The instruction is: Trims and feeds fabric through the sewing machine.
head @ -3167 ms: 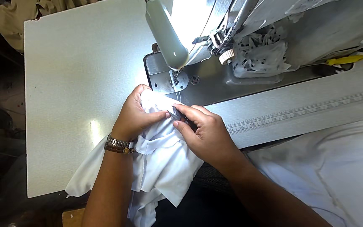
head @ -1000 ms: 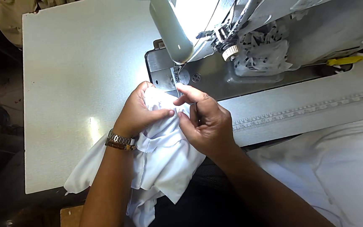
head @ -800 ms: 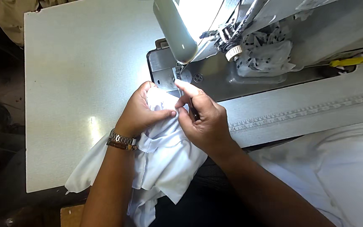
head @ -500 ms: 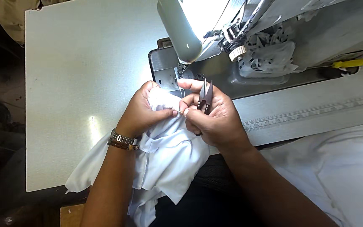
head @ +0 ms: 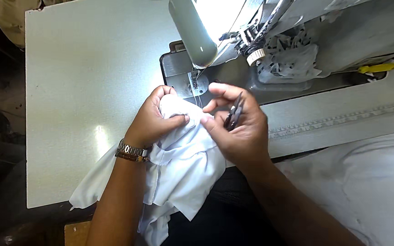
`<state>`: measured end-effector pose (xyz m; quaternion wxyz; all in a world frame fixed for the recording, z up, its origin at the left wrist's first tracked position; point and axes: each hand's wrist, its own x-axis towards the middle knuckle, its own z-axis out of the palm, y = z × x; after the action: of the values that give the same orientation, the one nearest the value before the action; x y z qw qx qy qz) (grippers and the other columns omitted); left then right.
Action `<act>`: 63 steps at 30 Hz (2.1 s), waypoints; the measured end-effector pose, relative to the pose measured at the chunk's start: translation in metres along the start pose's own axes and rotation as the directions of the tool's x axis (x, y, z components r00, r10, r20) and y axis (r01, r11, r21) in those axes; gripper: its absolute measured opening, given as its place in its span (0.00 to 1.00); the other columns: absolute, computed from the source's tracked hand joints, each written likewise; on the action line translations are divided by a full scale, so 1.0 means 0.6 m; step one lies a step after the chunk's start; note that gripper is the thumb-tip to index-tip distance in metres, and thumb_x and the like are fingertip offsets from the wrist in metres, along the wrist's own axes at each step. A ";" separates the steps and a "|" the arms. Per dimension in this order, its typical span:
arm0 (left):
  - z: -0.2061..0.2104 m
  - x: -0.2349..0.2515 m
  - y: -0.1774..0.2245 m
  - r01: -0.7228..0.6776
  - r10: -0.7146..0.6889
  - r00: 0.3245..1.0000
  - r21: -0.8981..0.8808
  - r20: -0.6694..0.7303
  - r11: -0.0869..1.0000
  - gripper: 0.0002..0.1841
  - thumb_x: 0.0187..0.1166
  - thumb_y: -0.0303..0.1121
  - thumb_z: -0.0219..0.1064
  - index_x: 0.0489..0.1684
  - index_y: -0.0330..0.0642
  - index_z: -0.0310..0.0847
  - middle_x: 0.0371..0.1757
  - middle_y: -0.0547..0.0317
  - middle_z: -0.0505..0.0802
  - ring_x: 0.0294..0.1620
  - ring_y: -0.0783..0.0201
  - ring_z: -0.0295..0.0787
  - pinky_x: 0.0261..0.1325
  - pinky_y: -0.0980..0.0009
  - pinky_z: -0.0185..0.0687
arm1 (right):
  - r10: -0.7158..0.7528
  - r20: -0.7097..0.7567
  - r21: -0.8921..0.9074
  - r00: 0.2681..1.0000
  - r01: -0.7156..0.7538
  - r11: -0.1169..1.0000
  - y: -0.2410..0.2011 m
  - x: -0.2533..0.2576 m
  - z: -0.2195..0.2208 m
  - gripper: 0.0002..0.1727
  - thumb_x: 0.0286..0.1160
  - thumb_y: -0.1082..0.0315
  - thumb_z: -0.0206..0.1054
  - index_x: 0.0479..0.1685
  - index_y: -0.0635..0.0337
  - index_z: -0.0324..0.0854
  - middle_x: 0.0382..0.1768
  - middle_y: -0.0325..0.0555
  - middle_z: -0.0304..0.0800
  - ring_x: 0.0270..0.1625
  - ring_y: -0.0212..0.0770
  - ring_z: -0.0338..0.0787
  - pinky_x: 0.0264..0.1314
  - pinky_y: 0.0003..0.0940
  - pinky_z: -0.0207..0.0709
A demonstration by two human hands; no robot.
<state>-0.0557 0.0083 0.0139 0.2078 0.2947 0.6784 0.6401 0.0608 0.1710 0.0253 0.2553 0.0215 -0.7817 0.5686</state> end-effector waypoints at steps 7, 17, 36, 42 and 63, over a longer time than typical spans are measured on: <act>-0.001 -0.001 -0.001 -0.028 0.028 1.000 -0.027 0.014 0.999 0.26 0.59 0.19 0.79 0.54 0.40 0.72 0.43 0.64 0.89 0.42 0.77 0.89 0.47 0.80 0.87 | -0.202 0.050 -0.364 0.978 0.206 0.908 0.011 -0.005 0.027 0.22 0.70 0.79 0.67 0.67 0.75 0.80 0.48 0.53 0.92 0.28 0.25 0.74 0.27 0.16 0.64; -0.003 0.000 0.000 -0.002 0.008 0.999 -0.120 0.053 0.993 0.21 0.67 0.19 0.75 0.55 0.40 0.72 0.37 0.64 0.93 0.36 0.75 0.93 0.43 0.78 0.90 | -0.065 -0.009 -0.300 0.998 0.059 0.952 0.005 0.005 0.025 0.23 0.70 0.79 0.64 0.67 0.72 0.81 0.37 0.41 0.90 0.28 0.19 0.73 0.29 0.11 0.65; 0.003 -0.002 0.001 -0.048 0.060 0.998 -0.287 0.033 0.957 0.12 0.77 0.14 0.61 0.39 0.45 0.80 0.34 0.71 0.90 0.34 0.79 0.86 0.40 0.82 0.84 | 0.374 0.252 0.767 0.893 -0.420 0.485 0.029 0.007 0.011 0.27 0.69 0.86 0.53 0.67 0.54 0.73 0.32 0.37 0.88 0.15 0.20 0.73 0.15 0.12 0.68; 0.001 -0.006 0.000 -0.129 0.146 0.987 -0.203 0.071 0.971 0.16 0.57 0.15 0.79 0.38 0.41 0.83 0.34 0.67 0.93 0.33 0.77 0.89 0.38 0.81 0.86 | 0.437 0.169 0.635 0.883 -0.437 0.637 0.011 0.015 0.021 0.23 0.66 0.89 0.58 0.62 0.63 0.75 0.29 0.39 0.90 0.13 0.22 0.73 0.12 0.14 0.66; 0.020 -0.002 0.000 -0.139 0.136 0.990 0.138 0.025 0.981 0.14 0.54 0.19 0.80 0.33 0.41 0.82 0.29 0.68 0.89 0.29 0.81 0.82 0.33 0.86 0.76 | 0.388 0.358 0.859 0.849 -0.462 0.221 0.002 0.013 -0.006 0.23 0.73 0.82 0.48 0.59 0.48 0.77 0.34 0.37 0.88 0.16 0.19 0.75 0.18 0.09 0.69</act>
<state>-0.0470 0.0165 0.0126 0.1471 0.3595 0.6978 0.6018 0.0547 0.1767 0.0285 0.0065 -0.0340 -0.3051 0.9517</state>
